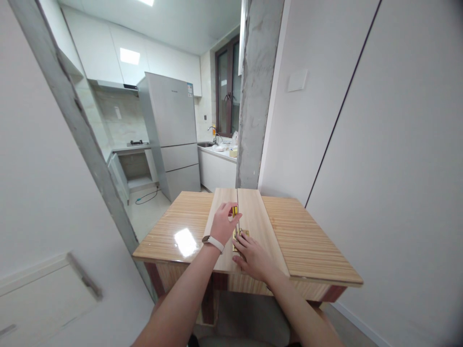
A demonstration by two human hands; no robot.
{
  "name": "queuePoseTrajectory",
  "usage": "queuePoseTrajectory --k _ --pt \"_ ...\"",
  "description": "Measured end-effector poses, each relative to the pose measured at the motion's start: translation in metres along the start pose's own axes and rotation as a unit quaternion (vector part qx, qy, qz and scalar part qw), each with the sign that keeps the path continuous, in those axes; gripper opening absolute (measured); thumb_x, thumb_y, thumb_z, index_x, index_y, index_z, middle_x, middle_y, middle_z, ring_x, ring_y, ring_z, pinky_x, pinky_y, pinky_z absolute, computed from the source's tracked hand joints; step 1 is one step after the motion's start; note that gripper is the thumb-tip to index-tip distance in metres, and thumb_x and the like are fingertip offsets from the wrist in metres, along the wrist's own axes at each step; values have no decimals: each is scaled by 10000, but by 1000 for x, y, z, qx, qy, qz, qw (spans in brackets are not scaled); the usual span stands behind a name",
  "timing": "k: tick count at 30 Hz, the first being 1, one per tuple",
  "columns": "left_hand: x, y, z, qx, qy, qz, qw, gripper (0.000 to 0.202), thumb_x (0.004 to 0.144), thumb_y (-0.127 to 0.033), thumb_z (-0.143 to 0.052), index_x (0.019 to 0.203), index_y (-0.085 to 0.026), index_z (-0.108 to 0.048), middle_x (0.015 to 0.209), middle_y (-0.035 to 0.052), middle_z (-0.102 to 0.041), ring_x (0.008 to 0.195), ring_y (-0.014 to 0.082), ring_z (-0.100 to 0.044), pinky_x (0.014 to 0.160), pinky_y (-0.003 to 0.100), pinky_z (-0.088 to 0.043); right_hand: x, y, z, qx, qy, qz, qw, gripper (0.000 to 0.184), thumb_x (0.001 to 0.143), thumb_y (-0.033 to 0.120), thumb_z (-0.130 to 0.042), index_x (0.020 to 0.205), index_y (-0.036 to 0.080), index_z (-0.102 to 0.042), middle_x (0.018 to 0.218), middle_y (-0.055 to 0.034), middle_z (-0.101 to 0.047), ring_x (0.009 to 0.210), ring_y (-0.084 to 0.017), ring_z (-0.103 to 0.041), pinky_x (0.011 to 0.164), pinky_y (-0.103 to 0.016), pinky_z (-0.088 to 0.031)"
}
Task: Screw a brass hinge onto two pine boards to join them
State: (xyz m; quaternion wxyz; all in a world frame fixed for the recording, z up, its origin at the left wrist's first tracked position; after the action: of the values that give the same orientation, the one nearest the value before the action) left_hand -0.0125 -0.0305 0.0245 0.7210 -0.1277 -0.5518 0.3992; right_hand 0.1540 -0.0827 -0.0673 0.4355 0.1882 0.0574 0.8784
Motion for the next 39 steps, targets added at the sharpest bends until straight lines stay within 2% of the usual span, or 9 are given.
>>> queuePoseTrajectory --k 3,7,15,23,39 --pt "3 0 -2 4 6 7 1000 264 875 -196 -698 1127 -247 -639 1000 25 -613 832 164 -641 783 324 -581 -1 1 1 -2 2 0 1000 597 983 509 -479 1510 228 -463 1567 -115 -430 1491 -330 -274 1191 -536 -291" --pt "3 -1 -4 -17 14 7 1000 292 888 -165 -664 1165 -253 -638 1022 31 -632 864 167 -658 791 328 -592 -1 2 4 -6 4 0 1000 604 989 517 -464 1512 215 -459 1562 -121 -437 1495 -329 -269 1196 -531 -287" --pt "0 -3 -4 -55 47 -7 997 363 923 -120 -579 1259 -256 -609 1123 44 -675 981 170 -672 897 355 -590 0 4 5 -5 12 -3 1000 615 989 534 -458 1508 202 -467 1561 -131 -438 1495 -328 -273 1201 -527 -273" --pt "3 -3 -3 -28 8 4 1000 247 888 -206 -688 1131 -241 -663 1034 37 -624 876 167 -660 808 333 -594 -1 3 4 -6 6 -6 1000 625 976 541 -485 1512 221 -468 1575 -121 -420 1493 -336 -273 1198 -533 -283" --pt "3 -4 -4 -47 39 -9 998 333 926 -130 -577 1230 -252 -640 1117 45 -694 955 174 -678 880 361 -597 -1 7 6 -3 -7 2 1000 543 1001 438 -460 1498 219 -476 1530 -106 -482 1487 -315 -284 1192 -526 -292"
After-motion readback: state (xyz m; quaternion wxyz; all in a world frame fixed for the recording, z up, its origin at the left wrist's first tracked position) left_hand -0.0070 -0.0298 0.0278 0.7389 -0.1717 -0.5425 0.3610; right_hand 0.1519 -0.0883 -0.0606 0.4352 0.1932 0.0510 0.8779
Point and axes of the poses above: each hand's wrist, its own x-axis towards the middle knuckle, its own z-axis out of the back of the hand, y = z × x, the point moved 1 cm from there along x, towards the middle knuckle
